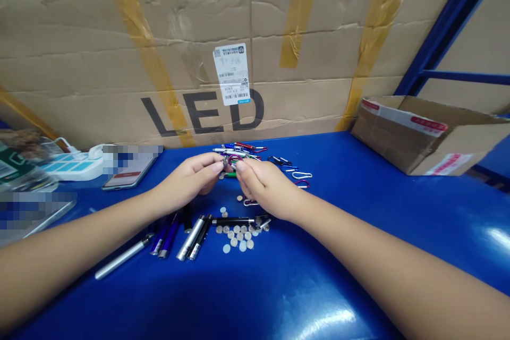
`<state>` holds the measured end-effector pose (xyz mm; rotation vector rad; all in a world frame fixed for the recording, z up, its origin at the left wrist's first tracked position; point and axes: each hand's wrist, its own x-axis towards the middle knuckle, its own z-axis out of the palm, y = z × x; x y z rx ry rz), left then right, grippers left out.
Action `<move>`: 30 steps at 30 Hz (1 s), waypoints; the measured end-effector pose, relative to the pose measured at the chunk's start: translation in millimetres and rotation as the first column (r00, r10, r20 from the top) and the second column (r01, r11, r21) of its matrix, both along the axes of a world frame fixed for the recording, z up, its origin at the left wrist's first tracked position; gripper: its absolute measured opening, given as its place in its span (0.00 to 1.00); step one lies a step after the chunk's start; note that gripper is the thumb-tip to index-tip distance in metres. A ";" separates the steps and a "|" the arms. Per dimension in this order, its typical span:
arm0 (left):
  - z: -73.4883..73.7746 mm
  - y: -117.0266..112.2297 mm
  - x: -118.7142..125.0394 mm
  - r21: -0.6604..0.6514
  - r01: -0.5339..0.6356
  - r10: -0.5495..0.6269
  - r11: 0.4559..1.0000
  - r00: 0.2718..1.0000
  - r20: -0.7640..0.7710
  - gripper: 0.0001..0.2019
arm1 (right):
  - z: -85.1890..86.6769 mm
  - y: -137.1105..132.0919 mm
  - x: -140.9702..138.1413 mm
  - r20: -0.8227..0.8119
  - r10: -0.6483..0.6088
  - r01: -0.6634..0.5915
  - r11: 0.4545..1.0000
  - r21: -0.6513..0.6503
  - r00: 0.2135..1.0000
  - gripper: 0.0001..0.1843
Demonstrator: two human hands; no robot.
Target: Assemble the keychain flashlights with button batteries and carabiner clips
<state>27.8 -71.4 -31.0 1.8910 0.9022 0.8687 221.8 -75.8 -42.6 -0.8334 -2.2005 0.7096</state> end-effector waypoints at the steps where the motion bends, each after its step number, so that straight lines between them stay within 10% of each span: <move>1: -0.2 0.5 0.6 0.058 -0.042 0.043 0.997 0.999 -0.014 0.12 | 0.0 0.6 0.6 0.012 0.019 -0.018 0.999 -0.033 1.000 0.25; 7: -2.1 2.7 1.7 0.196 -0.101 0.133 0.975 0.979 -0.156 0.11 | 1.9 3.4 3.9 0.262 -0.066 0.051 0.997 0.066 0.963 0.20; 12: -2.8 1.9 3.6 0.172 -0.123 0.145 0.978 0.981 -0.126 0.12 | 9.1 -0.1 1.7 0.591 -0.441 0.122 0.857 0.500 0.676 0.15; 17: -4.9 0.8 5.3 0.132 -0.160 0.176 0.978 0.978 -0.115 0.12 | 9.4 -1.4 -5.9 0.655 -0.545 0.054 0.788 0.613 0.523 0.17; 30: -7.9 -0.8 8.1 0.103 -0.167 0.178 0.981 0.978 -0.111 0.12 | 3.3 1.1 -12.1 0.634 -0.575 0.106 0.778 0.619 0.517 0.15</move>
